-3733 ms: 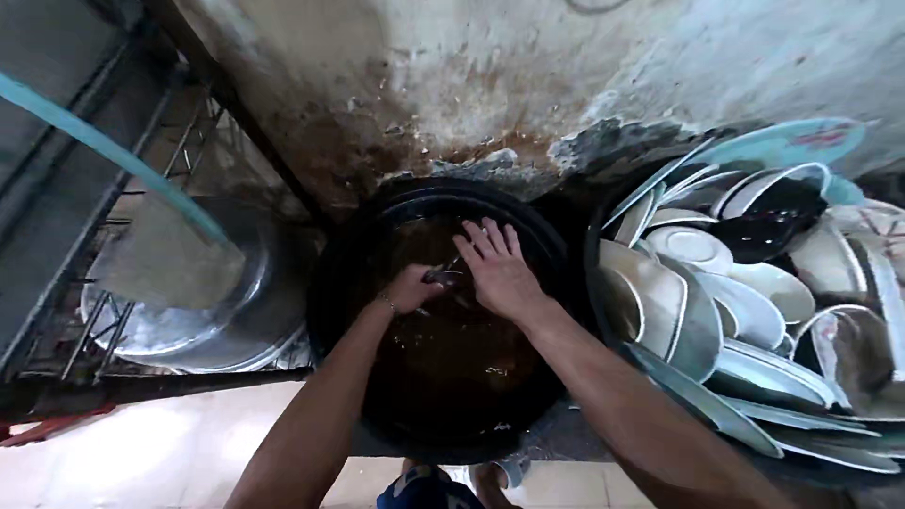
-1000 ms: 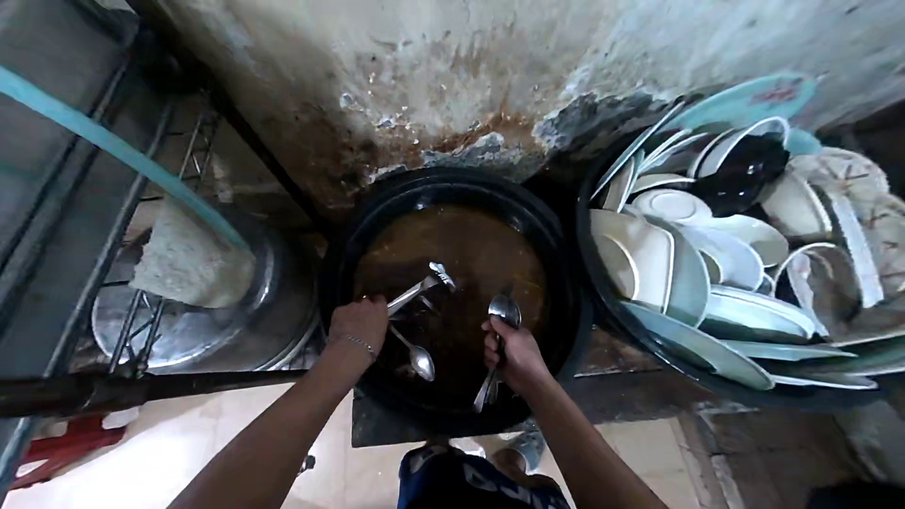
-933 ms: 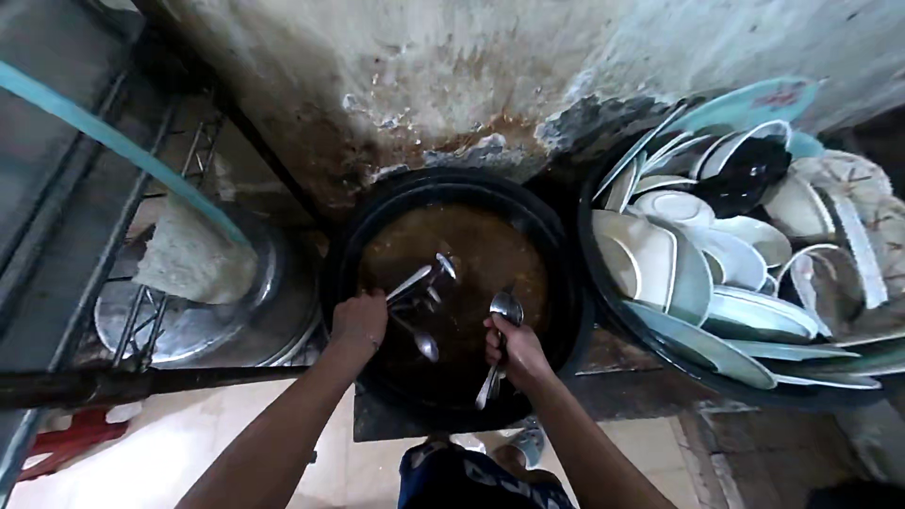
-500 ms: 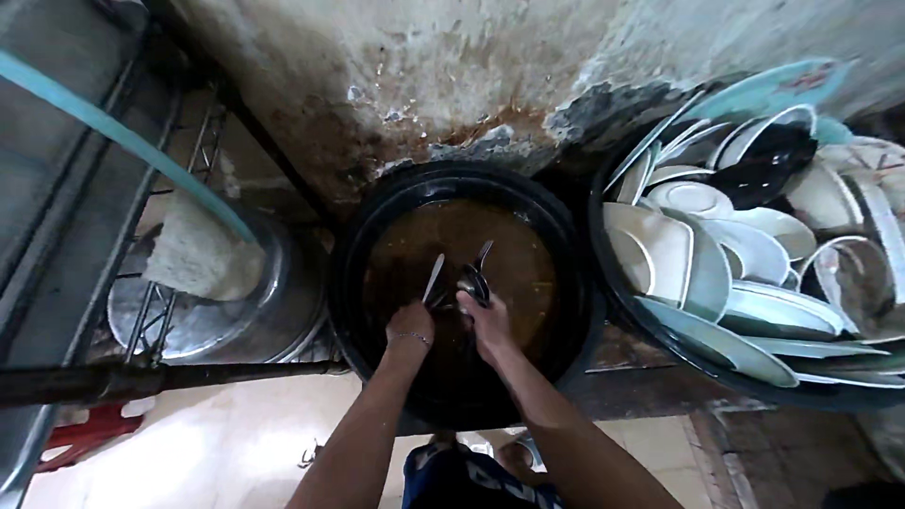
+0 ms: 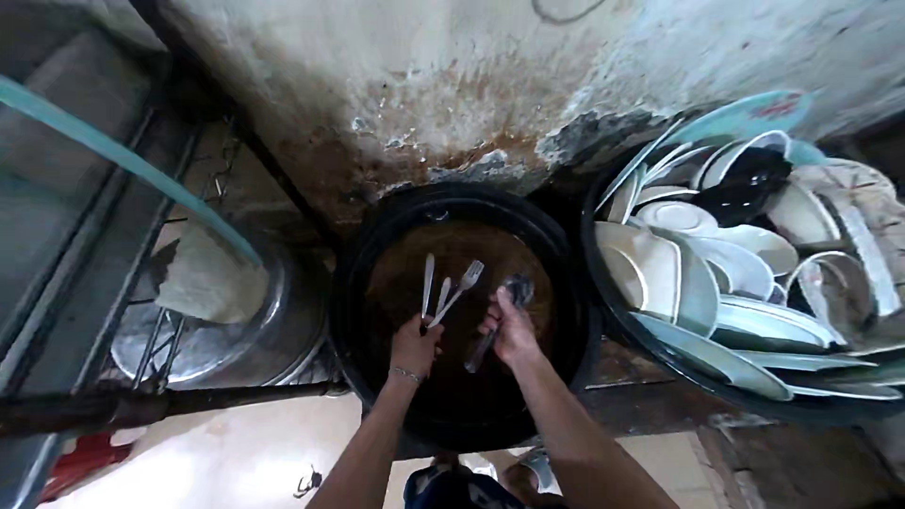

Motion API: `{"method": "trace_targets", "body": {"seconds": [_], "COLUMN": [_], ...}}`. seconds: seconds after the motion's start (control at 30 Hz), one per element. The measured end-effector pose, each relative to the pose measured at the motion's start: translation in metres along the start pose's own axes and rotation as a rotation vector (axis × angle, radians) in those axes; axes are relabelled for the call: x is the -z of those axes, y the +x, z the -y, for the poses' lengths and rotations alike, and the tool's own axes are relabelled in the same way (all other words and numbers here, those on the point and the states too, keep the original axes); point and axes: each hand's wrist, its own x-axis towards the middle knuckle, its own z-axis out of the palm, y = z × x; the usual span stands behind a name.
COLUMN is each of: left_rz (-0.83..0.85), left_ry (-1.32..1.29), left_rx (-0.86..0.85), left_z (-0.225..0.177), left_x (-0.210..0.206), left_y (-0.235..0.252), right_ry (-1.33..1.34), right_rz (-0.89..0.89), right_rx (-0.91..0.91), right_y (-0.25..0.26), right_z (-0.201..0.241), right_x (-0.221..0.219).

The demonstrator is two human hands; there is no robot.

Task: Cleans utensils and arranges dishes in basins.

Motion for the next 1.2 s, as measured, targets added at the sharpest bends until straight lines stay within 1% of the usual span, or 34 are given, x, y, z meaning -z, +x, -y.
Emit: {"method": "trace_targets", "body": {"seconds": [0.07, 0.17, 0.27, 0.33, 0.37, 0.4, 0.43, 0.5, 0.57, 0.6, 0.63, 0.67, 0.7, 0.77, 0.8, 0.87, 0.9, 0.93, 0.97, 1.0, 1.03, 1.1, 1.13, 1.2], "left_rz": [0.078, 0.22, 0.271, 0.302, 0.315, 0.333, 0.36, 0.425, 0.49, 0.495, 0.471, 0.423, 0.375, 0.349, 0.358, 0.398, 0.42, 0.405, 0.333, 0.222, 0.116, -0.016, -0.01, 0.039], "left_ry": [-0.171, -0.206, -0.216, -0.201, -0.192, -0.148, -0.063, 0.137, 0.22, 0.229, 0.233, 0.242, 0.221, 0.117, 0.07, -0.053, -0.146, -0.209, -0.209, -0.137, 0.002, 0.323, 0.429, 0.528], "left_rx": [0.02, 0.041, 0.051, 0.069, 0.085, 0.109, 0.133, 0.146, 0.12, 0.089, 0.054, 0.037, 0.035, 0.04, 0.034, -0.027, -0.066, -0.085, -0.088, -0.085, -0.078, -0.03, 0.02, 0.059], "left_z": [-0.009, -0.013, -0.002, 0.004, 0.004, 0.001, -0.005, -0.018, -0.036, -0.044, -0.049, -0.054, -0.056, -0.056, -0.056, -0.057, -0.059, -0.062, -0.064, -0.061, -0.053, -0.034, -0.028, -0.028], "left_x": [-0.017, -0.028, -0.017, 0.003, 0.013, 0.022, 0.03, 0.038, 0.041, 0.042, 0.042, 0.042, 0.042, 0.039, 0.035, 0.03, 0.031, 0.033, 0.034, 0.031, 0.025, 0.009, 0.0, -0.022], "left_y": [-0.006, -0.01, -0.007, -0.005, -0.004, -0.002, 0.0, 0.006, 0.009, 0.01, 0.012, 0.016, 0.021, 0.029, 0.031, 0.035, 0.04, 0.049, 0.062, 0.08, 0.101, 0.135, 0.144, 0.149], "right_ry": [-0.046, -0.052, 0.076, 0.026, -0.068, -0.208, -0.391, -0.884, -1.344, -1.481, -1.548, -1.521, -1.404, -1.136, -1.081, -1.02, -0.959, -0.869, -0.746, -0.614, -0.505, -0.342, -0.274, -0.182], "right_rz": [0.058, 0.016, -0.038, -0.096, -0.09, -0.04, 0.041, 0.267, 0.545, 0.647, 0.702, 0.72, 0.713, 0.667, 0.632, 0.543, 0.467, 0.38, 0.28, 0.209, 0.164, 0.186, 0.219, 0.22], "right_rx": [-0.024, -0.022, 0.04, 0.111, 0.177, 0.245, 0.313, 0.407, 0.451, 0.443, 0.363, 0.254, 0.15, -0.027, -0.08, -0.11, -0.109, -0.095, -0.105, -0.101, -0.103, -0.101, -0.101, -0.087], "right_y": [0.003, 0.011, 0.022, 0.023, 0.02, 0.013, 0.004, -0.019, -0.032, -0.031, -0.03, -0.026, -0.022, -0.02, -0.021, -0.021, -0.021, -0.019, -0.02, -0.021, -0.022, -0.019, -0.018, -0.022], "right_z": [-0.001, 0.014, 0.037, 0.052, 0.056, 0.06, 0.062, 0.067, 0.065, 0.059, 0.053, 0.046, 0.038, 0.025, 0.021, 0.017, 0.015, 0.013, 0.015, 0.018, 0.021, 0.026, 0.028, 0.031], "right_x": [-0.016, -0.03, -0.023, -0.015, -0.011, -0.009, -0.011, -0.023, -0.041, -0.048, -0.052, -0.052, -0.049, -0.037, -0.031, -0.017, -0.007, 0.003, 0.009, 0.017, 0.026, 0.047, 0.055, 0.065]}}
